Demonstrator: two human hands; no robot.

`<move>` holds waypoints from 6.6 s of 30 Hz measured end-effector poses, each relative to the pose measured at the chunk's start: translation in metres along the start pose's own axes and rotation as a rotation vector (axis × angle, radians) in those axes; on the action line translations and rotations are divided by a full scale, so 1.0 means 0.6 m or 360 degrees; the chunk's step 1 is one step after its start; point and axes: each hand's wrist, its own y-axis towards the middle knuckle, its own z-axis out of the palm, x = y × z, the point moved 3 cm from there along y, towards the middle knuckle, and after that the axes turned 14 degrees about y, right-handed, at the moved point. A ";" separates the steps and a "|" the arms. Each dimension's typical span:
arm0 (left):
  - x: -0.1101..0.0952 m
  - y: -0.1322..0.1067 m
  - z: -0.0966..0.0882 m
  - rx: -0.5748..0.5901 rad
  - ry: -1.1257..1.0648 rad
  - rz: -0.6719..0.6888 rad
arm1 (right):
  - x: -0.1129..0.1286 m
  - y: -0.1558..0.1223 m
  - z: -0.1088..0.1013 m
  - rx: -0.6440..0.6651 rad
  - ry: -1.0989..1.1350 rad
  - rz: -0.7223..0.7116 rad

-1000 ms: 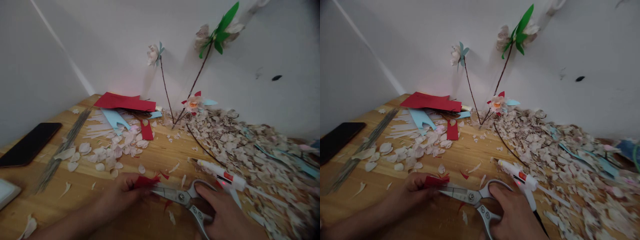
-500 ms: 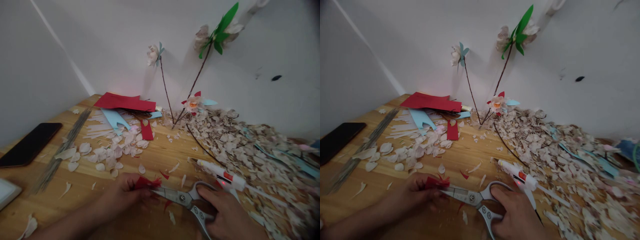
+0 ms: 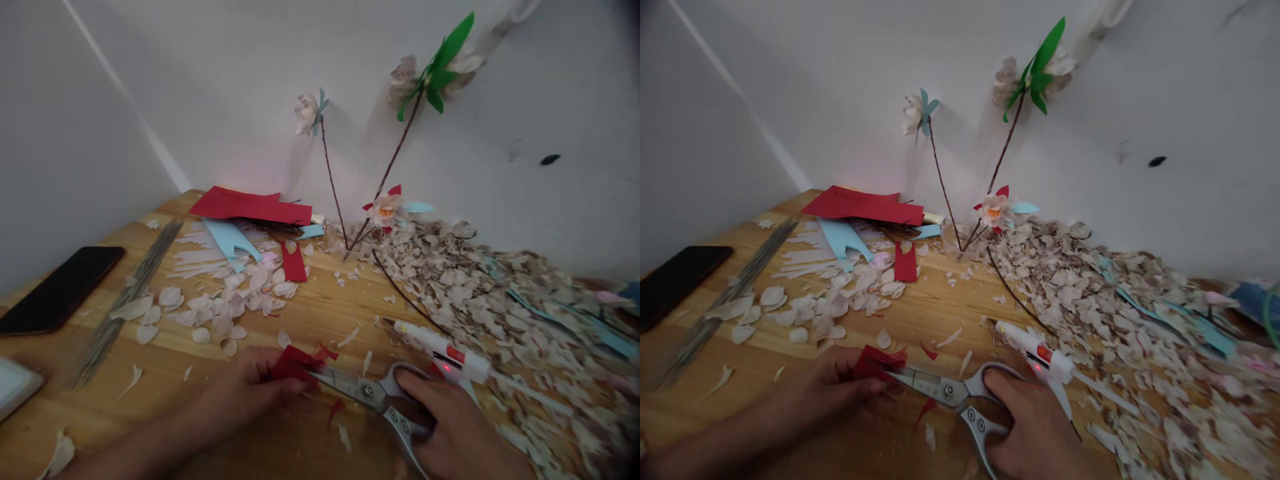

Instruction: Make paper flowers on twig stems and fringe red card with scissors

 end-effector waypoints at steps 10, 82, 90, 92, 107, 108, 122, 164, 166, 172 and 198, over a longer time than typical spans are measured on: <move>-0.014 0.002 -0.001 -0.0093 -0.0040 0.0100 | -0.005 -0.001 0.000 0.0051 0.0233 0.0188; -0.012 -0.002 -0.002 -0.0008 -0.0058 0.0036 | 0.002 -0.001 -0.001 0.0055 0.0122 0.0210; -0.019 -0.002 -0.002 -0.0082 -0.0081 0.0099 | 0.003 -0.003 0.002 0.0139 0.0242 0.0350; -0.020 0.000 -0.002 -0.0088 -0.0112 0.0124 | 0.004 -0.003 0.002 0.0134 0.0233 0.0370; -0.029 -0.003 0.002 -0.0042 -0.0100 0.0214 | 0.008 -0.004 0.006 0.0127 0.0272 0.0257; -0.029 -0.003 0.002 -0.0039 -0.0094 0.0210 | 0.007 -0.005 0.007 0.0124 0.0282 0.0233; -0.013 -0.003 -0.002 -0.0040 0.0029 0.0138 | -0.001 -0.012 0.009 0.0070 0.0270 0.0256; -0.012 -0.009 0.004 0.0075 -0.0053 -0.0066 | -0.007 -0.004 -0.001 0.0180 0.0063 -0.0058; -0.013 -0.010 0.004 0.0057 -0.0033 -0.0064 | -0.008 -0.004 -0.002 0.0152 0.0074 -0.0040; -0.014 -0.008 0.002 0.0025 -0.0028 -0.0040 | -0.003 -0.002 -0.005 0.0161 0.0165 0.0199; -0.017 0.000 -0.001 -0.0137 0.0165 0.0117 | 0.014 -0.004 0.003 0.0111 0.0274 0.0170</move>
